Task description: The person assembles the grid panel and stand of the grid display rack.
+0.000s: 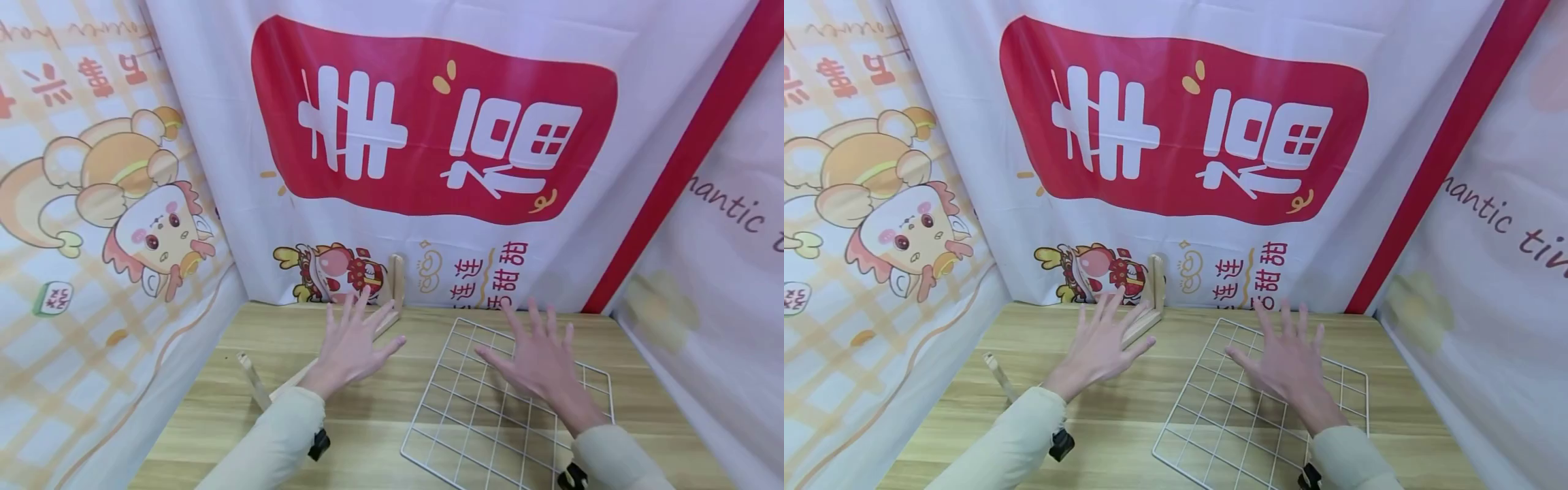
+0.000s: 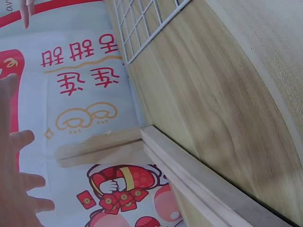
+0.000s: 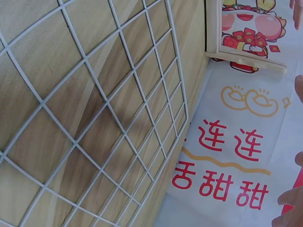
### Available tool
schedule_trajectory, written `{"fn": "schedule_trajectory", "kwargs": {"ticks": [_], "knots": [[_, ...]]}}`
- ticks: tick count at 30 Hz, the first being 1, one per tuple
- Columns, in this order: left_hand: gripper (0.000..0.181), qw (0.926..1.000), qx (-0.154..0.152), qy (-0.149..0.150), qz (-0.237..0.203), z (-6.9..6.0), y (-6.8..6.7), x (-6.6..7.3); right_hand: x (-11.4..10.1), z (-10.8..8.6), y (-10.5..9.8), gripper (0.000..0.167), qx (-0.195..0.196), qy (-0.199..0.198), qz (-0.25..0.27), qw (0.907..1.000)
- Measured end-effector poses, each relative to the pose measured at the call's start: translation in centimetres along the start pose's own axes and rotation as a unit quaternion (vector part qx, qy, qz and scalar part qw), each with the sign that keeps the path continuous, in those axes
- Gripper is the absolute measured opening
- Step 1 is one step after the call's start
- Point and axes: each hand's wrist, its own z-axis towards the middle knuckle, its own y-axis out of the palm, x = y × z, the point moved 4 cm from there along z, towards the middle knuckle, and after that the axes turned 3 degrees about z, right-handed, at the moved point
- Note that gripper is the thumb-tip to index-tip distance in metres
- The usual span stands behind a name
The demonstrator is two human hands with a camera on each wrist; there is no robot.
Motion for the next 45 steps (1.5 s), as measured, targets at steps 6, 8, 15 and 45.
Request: {"fn": "schedule_trajectory", "kwargs": {"ticks": [6,8,15,45], "knots": [[0.075,0.9991,0.017,-0.001,-0.039,-1.1,-0.6,-0.6,1.2,-0.5,-0.6,0.105,0.020,-0.004,0.023,0.9995],[0.074,0.9980,0.027,0.000,-0.058,-1.5,-0.6,-0.7,1.9,-0.9,-0.7,0.104,0.029,-0.005,0.033,0.9990],[0.073,0.9929,0.024,0.005,-0.117,-2.9,1.0,-0.4,4.9,-2.8,-0.5,0.105,0.024,0.023,0.074,0.9967],[0.073,0.9498,-0.213,0.030,-0.228,-4.4,9.8,6.9,12.1,-10.1,8.8,0.108,-0.162,0.092,0.045,0.9814]]}}
